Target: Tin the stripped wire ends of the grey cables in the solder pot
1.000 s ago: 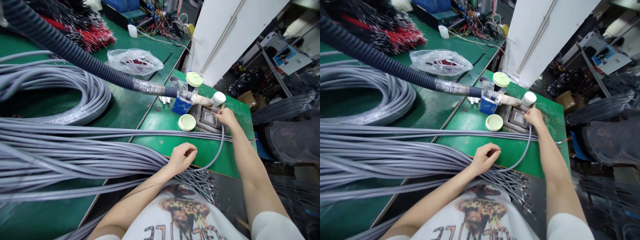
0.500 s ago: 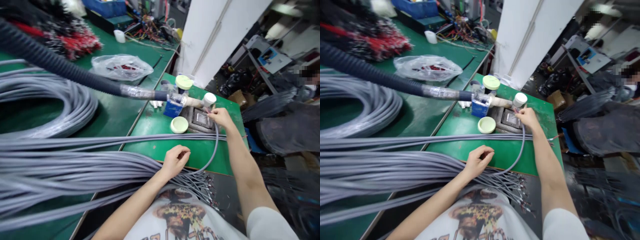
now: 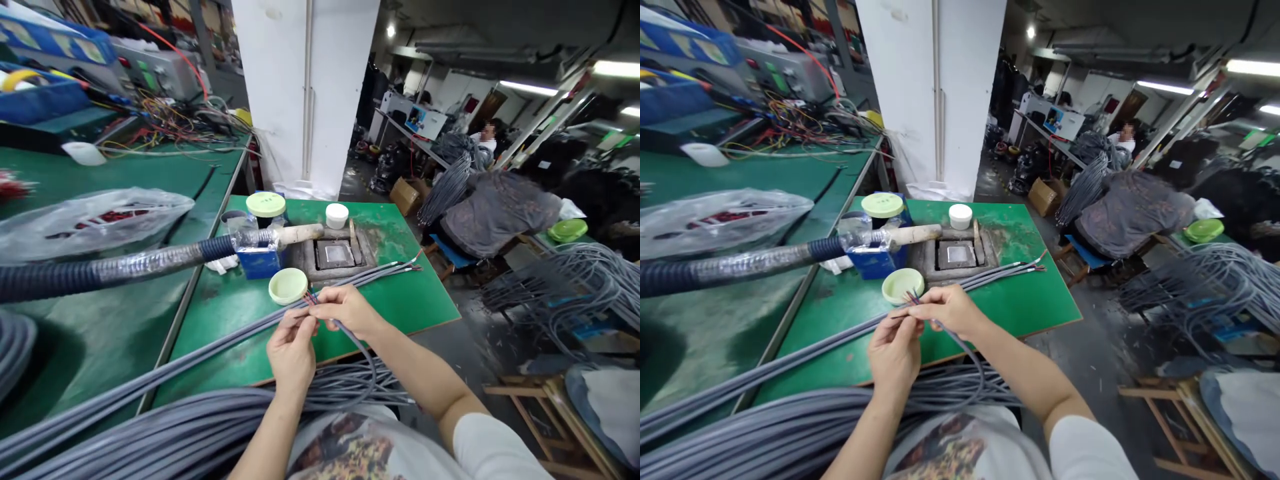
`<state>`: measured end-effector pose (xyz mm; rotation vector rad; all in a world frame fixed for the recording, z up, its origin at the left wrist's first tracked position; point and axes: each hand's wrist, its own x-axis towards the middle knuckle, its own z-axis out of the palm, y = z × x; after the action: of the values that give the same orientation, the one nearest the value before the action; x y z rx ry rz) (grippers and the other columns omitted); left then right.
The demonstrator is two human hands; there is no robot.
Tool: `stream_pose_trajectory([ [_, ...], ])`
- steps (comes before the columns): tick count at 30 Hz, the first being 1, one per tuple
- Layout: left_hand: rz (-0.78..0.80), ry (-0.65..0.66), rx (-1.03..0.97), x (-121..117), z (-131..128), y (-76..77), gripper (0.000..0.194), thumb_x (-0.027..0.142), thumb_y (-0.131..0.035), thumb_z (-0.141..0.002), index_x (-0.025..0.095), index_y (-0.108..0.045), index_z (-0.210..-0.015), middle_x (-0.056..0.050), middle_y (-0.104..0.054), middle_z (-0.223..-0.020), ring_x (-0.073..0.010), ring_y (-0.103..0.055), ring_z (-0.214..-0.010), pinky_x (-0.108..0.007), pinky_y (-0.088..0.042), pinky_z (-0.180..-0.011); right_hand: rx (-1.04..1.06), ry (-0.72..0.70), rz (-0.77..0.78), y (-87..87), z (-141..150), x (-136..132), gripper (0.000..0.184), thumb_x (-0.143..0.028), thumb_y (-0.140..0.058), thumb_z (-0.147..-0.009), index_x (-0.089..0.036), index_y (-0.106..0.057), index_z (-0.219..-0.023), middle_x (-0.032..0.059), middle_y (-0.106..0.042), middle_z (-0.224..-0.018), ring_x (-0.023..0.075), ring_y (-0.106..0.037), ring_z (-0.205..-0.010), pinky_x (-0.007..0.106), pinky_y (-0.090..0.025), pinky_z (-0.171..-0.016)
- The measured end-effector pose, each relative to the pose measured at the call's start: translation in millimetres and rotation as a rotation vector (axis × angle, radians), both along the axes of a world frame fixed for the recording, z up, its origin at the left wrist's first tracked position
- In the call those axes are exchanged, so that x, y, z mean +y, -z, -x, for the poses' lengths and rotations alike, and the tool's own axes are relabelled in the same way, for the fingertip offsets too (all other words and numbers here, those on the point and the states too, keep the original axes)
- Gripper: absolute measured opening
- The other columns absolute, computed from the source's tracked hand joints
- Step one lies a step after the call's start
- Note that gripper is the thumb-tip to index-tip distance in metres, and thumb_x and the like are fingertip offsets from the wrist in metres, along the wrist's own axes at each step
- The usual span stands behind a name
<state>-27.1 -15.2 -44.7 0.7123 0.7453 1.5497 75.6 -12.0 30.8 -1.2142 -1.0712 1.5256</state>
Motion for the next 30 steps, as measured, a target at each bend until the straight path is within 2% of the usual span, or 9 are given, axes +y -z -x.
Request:
stream_pose_trajectory([
  [4,-0.094,-0.062,0.082,1,6,-8.3,0.009,0.023,-0.071,-0.073,0.016,-0.069,-0.077,0.001,-0.056,-0.073,-0.0072,-0.05,-0.06,-0.018,-0.041,-0.052,-0.248,-0.024,-0.2,-0.3,-11,-10,0.023,-0.039,-0.064,-0.078,-0.016,-0.065,-0.078,-0.0026,-0.057,-0.059,0.0089,-0.05,-0.052,0.021,-0.04,-0.05],
  [7,-0.12,-0.126,0.124,7,14,-12.6,0.01,0.025,-0.069,-0.076,0.016,-0.067,-0.076,0.0,-0.058,-0.075,-0.008,-0.051,-0.061,-0.019,-0.041,-0.053,-0.719,0.217,-0.506,3.9,-32,-18,0.024,-0.035,-0.052,-0.088,-0.019,-0.068,-0.079,0.0044,-0.065,-0.077,0.0161,-0.058,-0.078,0.03,-0.046,-0.076],
  [10,-0.126,-0.107,0.094,11,17,-12.9,0.011,0.026,-0.069,-0.076,0.016,-0.066,-0.077,-0.002,-0.063,-0.076,-0.0098,-0.055,-0.062,-0.02,-0.043,-0.054,-1.021,0.367,-0.637,6.0,-53,-27,0.028,-0.028,-0.042,-0.093,-0.02,-0.069,-0.091,0.0089,-0.066,-0.086,0.02,-0.058,-0.087,0.036,-0.044,-0.084],
  [13,-0.111,-0.046,0.103,9,17,-12.0,0.009,0.025,-0.067,-0.079,0.016,-0.066,-0.082,-0.002,-0.066,-0.075,-0.0102,-0.057,-0.06,-0.022,-0.046,-0.056,-0.946,0.184,-0.667,2.9,-57,-37,0.029,-0.027,-0.041,-0.094,-0.023,-0.062,-0.114,0.0085,-0.066,-0.102,0.0197,-0.058,-0.096,0.035,-0.044,-0.085],
  [16,-0.168,-0.078,0.226,4,18,-14.4,0.007,0.023,-0.062,-0.083,0.019,-0.067,-0.085,-0.002,-0.067,-0.076,-0.0112,-0.059,-0.061,-0.024,-0.047,-0.058,-0.921,0.015,-0.644,2.5,-45,-48,0.024,-0.03,-0.049,-0.092,-0.023,-0.064,-0.109,0.0051,-0.069,-0.089,0.0191,-0.059,-0.085,0.033,-0.045,-0.078],
  [20,-0.567,-0.184,0.55,1,22,-18.3,0.009,0.017,-0.065,-0.078,0.022,-0.071,-0.084,-0.003,-0.07,-0.081,-0.0168,-0.064,-0.08,-0.032,-0.05,-0.077,-0.928,0.092,-0.574,13.4,-26,-58,0.021,-0.029,-0.046,-0.093,-0.022,-0.066,-0.096,0.0011,-0.062,-0.063,0.0175,-0.056,-0.065,0.032,-0.043,-0.068],
  [22,-0.63,-0.182,0.564,0,20,-16.8,0.01,0.015,-0.065,-0.078,0.022,-0.071,-0.084,-0.003,-0.07,-0.08,-0.0164,-0.064,-0.08,-0.033,-0.05,-0.079,-0.855,0.099,-0.507,19.6,-19,-62,0.022,-0.03,-0.045,-0.093,-0.023,-0.065,-0.094,-0.0005,-0.06,-0.06,0.0163,-0.057,-0.06,0.03,-0.044,-0.064],
  [25,-0.334,-0.122,0.345,-2,12,-11.2,0.015,0.023,-0.068,-0.077,0.021,-0.068,-0.092,-0.004,-0.07,-0.085,-0.0152,-0.063,-0.078,-0.029,-0.05,-0.073,-0.795,0.125,-0.447,24.6,-15,-68,0.021,-0.031,-0.045,-0.093,-0.024,-0.065,-0.094,-0.0015,-0.06,-0.06,0.0155,-0.057,-0.057,0.029,-0.044,-0.06],
  [30,0.063,0.363,0.004,-11,3,-7.8,0.036,0.041,-0.067,-0.077,0.013,-0.068,-0.099,-0.009,-0.071,-0.084,-0.0105,-0.056,-0.06,-0.024,-0.046,-0.058,-0.843,0.065,-0.454,17.7,-22,-73,0.018,-0.033,-0.049,-0.091,-0.026,-0.065,-0.087,-0.0011,-0.063,-0.062,0.017,-0.059,-0.06,0.03,-0.044,-0.06],
])
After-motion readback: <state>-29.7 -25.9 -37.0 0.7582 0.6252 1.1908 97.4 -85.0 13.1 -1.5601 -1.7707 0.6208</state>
